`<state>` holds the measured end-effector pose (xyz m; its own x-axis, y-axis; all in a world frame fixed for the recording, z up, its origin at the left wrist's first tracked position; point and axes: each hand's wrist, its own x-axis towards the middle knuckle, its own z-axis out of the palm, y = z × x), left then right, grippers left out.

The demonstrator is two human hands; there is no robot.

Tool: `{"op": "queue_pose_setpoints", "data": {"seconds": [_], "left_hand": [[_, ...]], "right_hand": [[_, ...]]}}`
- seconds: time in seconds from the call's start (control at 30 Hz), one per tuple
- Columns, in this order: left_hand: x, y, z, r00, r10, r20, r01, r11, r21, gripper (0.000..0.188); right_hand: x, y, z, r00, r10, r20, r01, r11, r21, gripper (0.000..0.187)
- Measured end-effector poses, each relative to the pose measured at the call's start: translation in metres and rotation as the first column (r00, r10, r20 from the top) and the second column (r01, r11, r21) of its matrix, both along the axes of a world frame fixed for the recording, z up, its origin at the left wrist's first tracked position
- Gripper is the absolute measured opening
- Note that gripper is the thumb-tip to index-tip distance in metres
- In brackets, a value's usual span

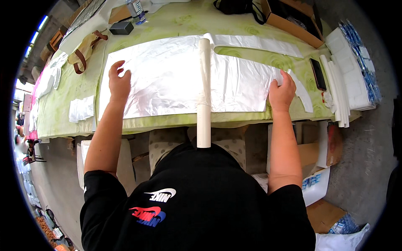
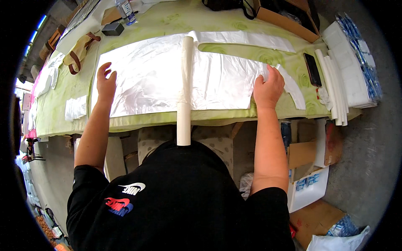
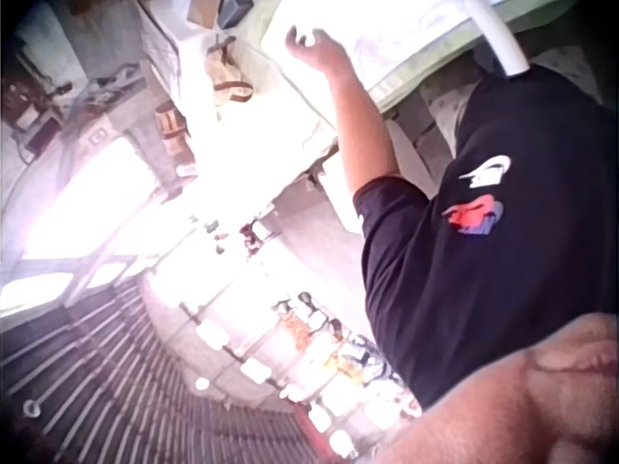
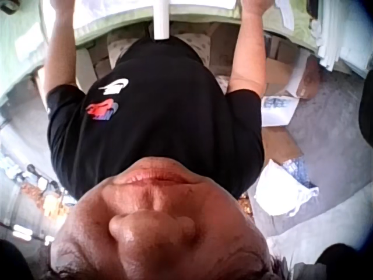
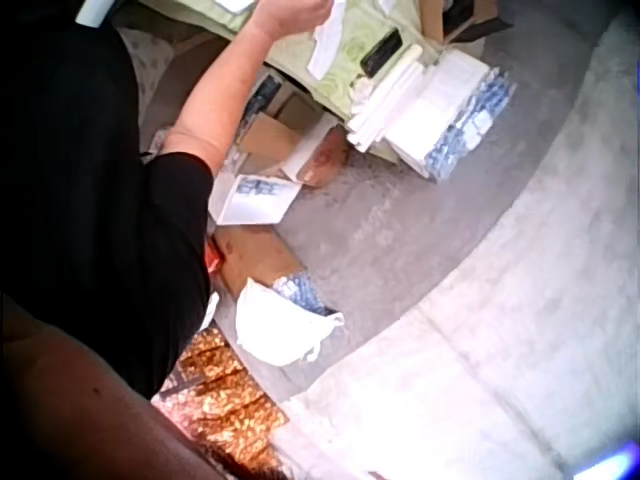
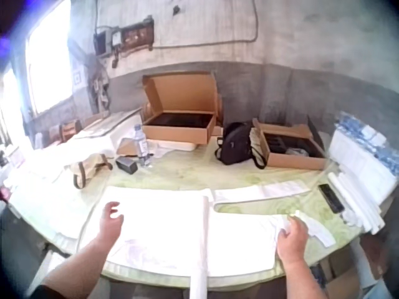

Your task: The person wraps a white rectangular object with clear plastic wrap on a green workbench. They repeatedly roll the wrap around the object, smooth it with their hands, and adjust the edges to secure the covering.

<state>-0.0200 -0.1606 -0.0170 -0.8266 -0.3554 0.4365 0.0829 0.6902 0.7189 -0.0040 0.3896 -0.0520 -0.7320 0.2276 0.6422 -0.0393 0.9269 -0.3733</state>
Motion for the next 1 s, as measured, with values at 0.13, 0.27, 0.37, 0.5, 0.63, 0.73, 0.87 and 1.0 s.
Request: {"op": "queue_pose_setpoints", "data": {"seconds": [0.13, 0.27, 0.37, 0.5, 0.63, 0.73, 0.87, 1.0], "left_hand": [[0.001, 0.113, 0.018, 0.834, -0.531, -0.152, 0.529, 0.847, -0.056, 0.032], [0.027, 0.172, 0.006, 0.742, -0.665, 0.082, 0.670, 0.734, -0.109, 0.047], [0.053, 0.186, -0.002, 0.752, -0.551, 0.362, 0.650, 0.712, -0.267, 0.065], [0.060, 0.184, 0.002, 0.747, -0.458, 0.482, 0.645, 0.676, -0.357, 0.071], [0.058, 0.183, 0.019, 0.741, -0.532, 0.410, 0.654, 0.712, -0.257, 0.079], [0.062, 0.183, 0.012, 0.714, -0.510, 0.479, 0.680, 0.666, -0.305, 0.083], [0.048, 0.180, 0.033, 0.699, -0.482, 0.528, 0.689, 0.653, -0.316, 0.075], [0.031, 0.177, 0.040, 0.733, -0.597, 0.326, 0.678, 0.601, -0.423, 0.058]], "right_hand": [[0.003, 0.013, 0.003, 0.997, 0.041, -0.067, -0.037, 0.998, 0.055, 0.036], [0.024, -0.018, 0.016, 0.965, 0.244, -0.094, -0.238, 0.969, 0.071, 0.032], [0.065, -0.066, 0.029, 0.899, 0.436, -0.049, -0.437, 0.899, -0.014, 0.030], [0.106, -0.115, 0.038, 0.792, 0.611, 0.001, -0.600, 0.779, -0.182, 0.030], [0.112, -0.146, 0.049, 0.616, 0.785, 0.063, -0.737, 0.602, -0.306, 0.031], [0.109, -0.160, 0.055, 0.518, 0.849, 0.100, -0.800, 0.523, -0.295, 0.032], [0.104, -0.173, 0.063, 0.500, 0.850, 0.164, -0.820, 0.526, -0.226, 0.034], [0.099, -0.177, 0.066, 0.534, 0.834, 0.138, -0.809, 0.552, -0.202, 0.027]]}}
